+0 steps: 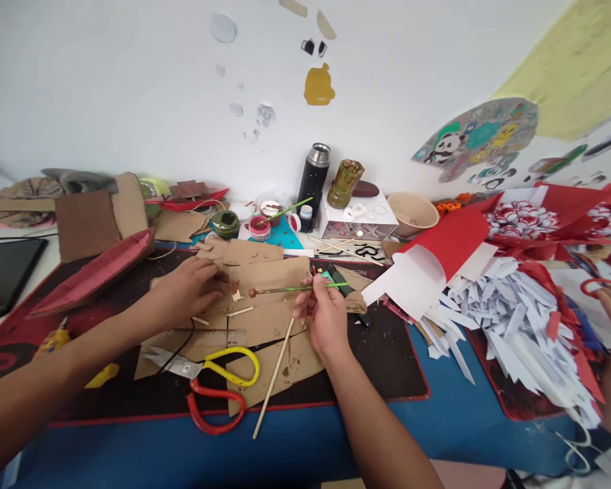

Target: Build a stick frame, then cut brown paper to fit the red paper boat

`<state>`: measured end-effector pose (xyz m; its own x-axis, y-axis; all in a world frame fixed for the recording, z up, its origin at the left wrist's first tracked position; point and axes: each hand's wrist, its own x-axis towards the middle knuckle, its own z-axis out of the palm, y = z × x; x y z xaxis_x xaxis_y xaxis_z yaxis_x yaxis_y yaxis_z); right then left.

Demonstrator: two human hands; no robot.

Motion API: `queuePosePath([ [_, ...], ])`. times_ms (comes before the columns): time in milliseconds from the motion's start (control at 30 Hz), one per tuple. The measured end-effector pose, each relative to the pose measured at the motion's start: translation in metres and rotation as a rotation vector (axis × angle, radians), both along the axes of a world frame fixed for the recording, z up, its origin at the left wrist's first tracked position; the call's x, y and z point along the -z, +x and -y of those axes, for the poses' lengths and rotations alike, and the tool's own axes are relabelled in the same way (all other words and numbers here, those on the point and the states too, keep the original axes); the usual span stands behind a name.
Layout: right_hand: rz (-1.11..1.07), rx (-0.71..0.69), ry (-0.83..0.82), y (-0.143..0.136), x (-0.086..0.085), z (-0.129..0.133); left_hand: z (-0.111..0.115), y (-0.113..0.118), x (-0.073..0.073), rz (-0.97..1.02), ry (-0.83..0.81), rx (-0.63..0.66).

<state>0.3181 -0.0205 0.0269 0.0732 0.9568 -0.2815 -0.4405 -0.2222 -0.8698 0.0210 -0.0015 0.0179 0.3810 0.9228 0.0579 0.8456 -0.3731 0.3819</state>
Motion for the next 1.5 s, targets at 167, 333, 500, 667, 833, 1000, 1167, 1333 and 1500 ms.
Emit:
queuePosePath([
  [167, 0.047, -0.005, 0.0, -0.004, -0.003, 0.006, -0.009, 0.003, 0.007, 0.076, -0.007, 0.003],
  [333, 0.059, -0.001, -0.019, -0.001, 0.0, 0.01, -0.014, 0.008, 0.005, 0.074, -0.066, 0.008],
  [500, 0.064, 0.013, -0.029, 0.0, 0.002, 0.012, -0.013, 0.009, 0.004, 0.097, -0.064, 0.003],
  [667, 0.065, -0.005, -0.044, -0.002, 0.002, 0.012, -0.013, 0.011, 0.004, 0.097, -0.059, 0.003],
  [833, 0.054, -0.008, -0.038, -0.002, 0.003, 0.012, -0.015, 0.01, 0.007, 0.095, -0.059, -0.004],
  [1000, 0.048, -0.019, -0.023, -0.002, 0.005, 0.013, -0.016, 0.007, 0.009, 0.121, -0.054, -0.01],
  [1167, 0.033, -0.025, 0.002, -0.001, 0.002, 0.011, -0.012, 0.007, -0.002, 0.174, -0.102, -0.075],
  [1333, 0.036, -0.043, 0.073, -0.002, -0.006, 0.008, -0.003, 0.01, -0.027, 0.218, -0.254, -0.169],
  [1500, 0.039, -0.068, 0.119, -0.007, -0.012, 0.006, 0.009, 0.012, -0.037, 0.177, -0.197, -0.212],
])
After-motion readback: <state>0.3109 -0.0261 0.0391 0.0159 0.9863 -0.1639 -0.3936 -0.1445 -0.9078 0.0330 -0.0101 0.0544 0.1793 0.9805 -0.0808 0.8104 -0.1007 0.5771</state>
